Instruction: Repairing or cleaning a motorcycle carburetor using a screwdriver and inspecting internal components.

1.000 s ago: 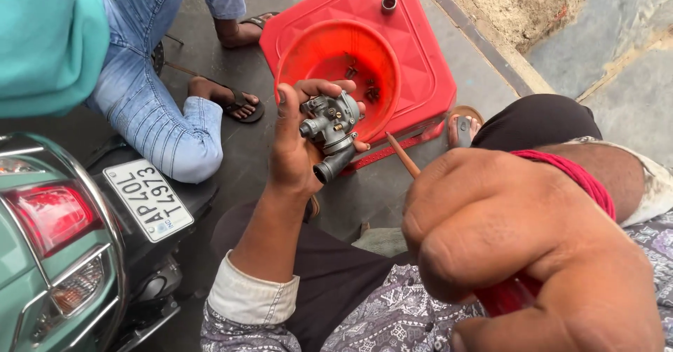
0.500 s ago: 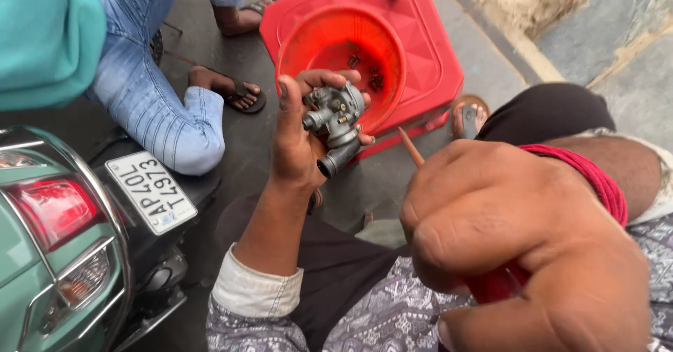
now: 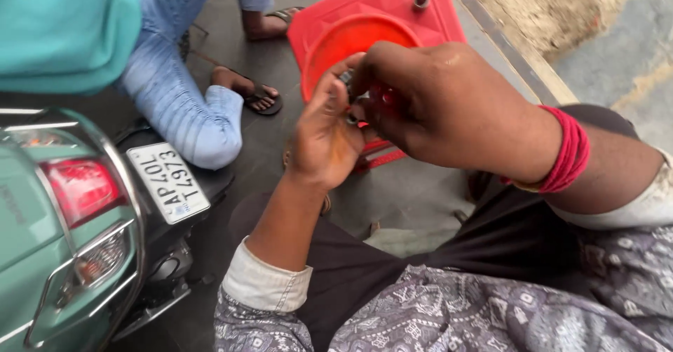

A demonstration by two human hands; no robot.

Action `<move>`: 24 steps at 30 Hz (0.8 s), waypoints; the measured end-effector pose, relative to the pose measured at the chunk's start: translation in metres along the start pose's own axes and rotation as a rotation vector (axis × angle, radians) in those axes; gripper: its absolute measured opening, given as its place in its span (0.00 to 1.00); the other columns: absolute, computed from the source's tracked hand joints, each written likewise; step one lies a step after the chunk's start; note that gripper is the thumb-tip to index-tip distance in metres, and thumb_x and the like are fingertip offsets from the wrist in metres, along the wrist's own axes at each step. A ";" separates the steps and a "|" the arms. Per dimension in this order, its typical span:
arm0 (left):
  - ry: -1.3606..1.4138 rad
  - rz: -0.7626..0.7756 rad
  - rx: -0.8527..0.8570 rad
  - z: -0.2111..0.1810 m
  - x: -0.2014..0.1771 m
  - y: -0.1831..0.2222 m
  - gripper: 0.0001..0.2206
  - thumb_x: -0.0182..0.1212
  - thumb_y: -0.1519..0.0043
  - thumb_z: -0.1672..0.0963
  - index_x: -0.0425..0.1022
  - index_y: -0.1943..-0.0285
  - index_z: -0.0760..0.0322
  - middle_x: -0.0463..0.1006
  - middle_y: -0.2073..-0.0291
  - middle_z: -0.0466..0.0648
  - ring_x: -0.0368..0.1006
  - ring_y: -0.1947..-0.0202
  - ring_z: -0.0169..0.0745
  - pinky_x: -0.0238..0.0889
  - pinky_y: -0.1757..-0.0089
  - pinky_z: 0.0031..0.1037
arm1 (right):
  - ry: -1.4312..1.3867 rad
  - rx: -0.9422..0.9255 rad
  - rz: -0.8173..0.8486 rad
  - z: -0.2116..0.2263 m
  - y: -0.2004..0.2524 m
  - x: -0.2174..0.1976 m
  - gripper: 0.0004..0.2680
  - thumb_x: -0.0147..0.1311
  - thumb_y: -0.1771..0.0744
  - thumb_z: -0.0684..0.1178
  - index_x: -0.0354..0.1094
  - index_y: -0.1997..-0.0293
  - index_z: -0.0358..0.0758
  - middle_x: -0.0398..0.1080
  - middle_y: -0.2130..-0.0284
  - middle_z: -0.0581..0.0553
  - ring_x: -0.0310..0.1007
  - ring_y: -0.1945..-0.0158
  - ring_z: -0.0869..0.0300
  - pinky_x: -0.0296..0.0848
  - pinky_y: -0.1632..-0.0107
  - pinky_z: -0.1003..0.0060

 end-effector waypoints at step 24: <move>-0.990 -0.326 0.415 -0.011 -0.007 -0.010 0.25 0.44 0.25 0.43 0.71 0.58 0.68 0.69 0.66 0.43 0.64 0.64 0.30 0.61 0.61 0.23 | 0.316 0.235 0.130 -0.049 -0.002 0.022 0.16 0.63 0.32 0.57 0.69 0.71 0.34 0.70 0.82 0.38 0.73 0.77 0.46 0.70 0.72 0.56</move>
Point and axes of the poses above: each hand's wrist, its own y-axis away from the middle knuckle, its own x-axis out of the palm, z = x × y, the point moved 6 cm from there along -y, towards the middle knuckle
